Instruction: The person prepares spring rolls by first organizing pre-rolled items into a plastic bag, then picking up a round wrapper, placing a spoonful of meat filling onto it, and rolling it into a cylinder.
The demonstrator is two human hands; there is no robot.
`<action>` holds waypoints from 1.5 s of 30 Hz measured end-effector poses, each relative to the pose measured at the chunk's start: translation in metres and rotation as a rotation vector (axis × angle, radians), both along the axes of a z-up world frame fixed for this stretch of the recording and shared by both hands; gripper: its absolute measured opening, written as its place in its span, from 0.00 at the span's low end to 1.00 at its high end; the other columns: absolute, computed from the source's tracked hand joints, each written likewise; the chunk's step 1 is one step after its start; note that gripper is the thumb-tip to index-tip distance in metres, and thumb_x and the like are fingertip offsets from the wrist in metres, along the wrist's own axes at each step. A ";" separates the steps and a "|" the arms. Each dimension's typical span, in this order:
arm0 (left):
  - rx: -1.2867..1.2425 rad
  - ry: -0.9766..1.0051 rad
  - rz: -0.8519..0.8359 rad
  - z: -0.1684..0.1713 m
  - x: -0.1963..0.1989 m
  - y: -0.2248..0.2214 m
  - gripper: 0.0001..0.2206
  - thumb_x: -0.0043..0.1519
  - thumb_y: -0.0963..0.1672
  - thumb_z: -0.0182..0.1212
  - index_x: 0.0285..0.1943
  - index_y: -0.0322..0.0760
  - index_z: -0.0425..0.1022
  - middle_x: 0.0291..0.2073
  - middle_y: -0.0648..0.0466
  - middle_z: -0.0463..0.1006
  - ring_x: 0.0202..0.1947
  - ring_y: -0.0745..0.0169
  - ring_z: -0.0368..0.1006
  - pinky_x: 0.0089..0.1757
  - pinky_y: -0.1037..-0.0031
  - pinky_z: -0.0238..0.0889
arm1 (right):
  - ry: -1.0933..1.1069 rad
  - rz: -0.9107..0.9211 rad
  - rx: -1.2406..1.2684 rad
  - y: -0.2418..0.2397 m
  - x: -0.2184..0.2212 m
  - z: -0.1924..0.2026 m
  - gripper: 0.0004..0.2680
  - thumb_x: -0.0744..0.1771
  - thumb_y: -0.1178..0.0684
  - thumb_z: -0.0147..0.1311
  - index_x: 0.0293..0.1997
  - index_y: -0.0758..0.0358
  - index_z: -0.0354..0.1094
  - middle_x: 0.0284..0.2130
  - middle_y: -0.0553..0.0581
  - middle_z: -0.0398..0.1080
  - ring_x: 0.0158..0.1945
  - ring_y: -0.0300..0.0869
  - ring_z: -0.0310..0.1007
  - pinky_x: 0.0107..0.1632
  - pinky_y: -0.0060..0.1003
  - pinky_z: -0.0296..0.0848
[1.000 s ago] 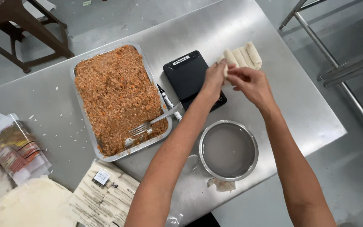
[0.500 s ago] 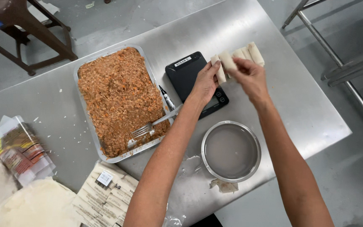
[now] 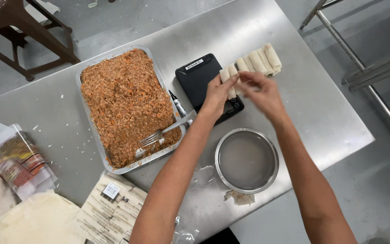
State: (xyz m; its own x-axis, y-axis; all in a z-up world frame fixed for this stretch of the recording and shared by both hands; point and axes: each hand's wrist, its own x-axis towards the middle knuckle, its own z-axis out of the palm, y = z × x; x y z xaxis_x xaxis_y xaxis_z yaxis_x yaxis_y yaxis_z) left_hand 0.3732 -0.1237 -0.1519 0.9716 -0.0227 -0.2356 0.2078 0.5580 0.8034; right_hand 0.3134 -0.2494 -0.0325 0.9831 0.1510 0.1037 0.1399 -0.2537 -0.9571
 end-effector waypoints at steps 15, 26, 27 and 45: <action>-0.150 -0.033 -0.017 0.049 -0.017 -0.002 0.23 0.56 0.46 0.77 0.59 0.39 0.75 0.49 0.50 0.82 0.46 0.59 0.80 0.46 0.63 0.76 | 0.093 -0.134 0.271 -0.031 0.019 0.001 0.15 0.66 0.61 0.61 0.60 0.68 0.69 0.46 0.56 0.74 0.45 0.36 0.76 0.44 0.27 0.81; -0.041 -0.127 -0.118 0.042 -0.031 0.011 0.23 0.59 0.47 0.76 0.60 0.38 0.75 0.48 0.49 0.82 0.47 0.61 0.80 0.46 0.65 0.77 | 0.013 -0.077 0.307 -0.020 -0.013 0.007 0.13 0.68 0.62 0.59 0.60 0.69 0.68 0.43 0.58 0.75 0.43 0.34 0.76 0.47 0.27 0.80; -0.038 -0.131 -0.125 0.042 -0.031 0.010 0.23 0.59 0.47 0.76 0.61 0.37 0.75 0.48 0.49 0.82 0.46 0.62 0.80 0.46 0.65 0.76 | 0.049 -0.064 0.319 -0.017 -0.017 0.012 0.12 0.68 0.62 0.59 0.59 0.69 0.70 0.43 0.59 0.76 0.42 0.35 0.77 0.46 0.29 0.82; -0.172 0.130 0.068 0.087 -0.065 0.036 0.22 0.45 0.44 0.84 0.43 0.32 0.78 0.33 0.44 0.82 0.34 0.54 0.81 0.36 0.62 0.76 | -0.525 -0.210 -0.719 -0.036 0.052 -0.035 0.12 0.68 0.54 0.69 0.53 0.68 0.76 0.37 0.60 0.70 0.37 0.50 0.75 0.35 0.45 0.77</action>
State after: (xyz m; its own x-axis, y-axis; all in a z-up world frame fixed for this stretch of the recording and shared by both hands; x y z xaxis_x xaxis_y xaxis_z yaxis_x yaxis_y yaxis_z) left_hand 0.3085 -0.0874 -0.0648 0.9338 -0.0089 -0.3576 0.2610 0.7004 0.6643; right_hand 0.3653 -0.2853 -0.0673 0.8509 0.1755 0.4952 0.3961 -0.8335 -0.3853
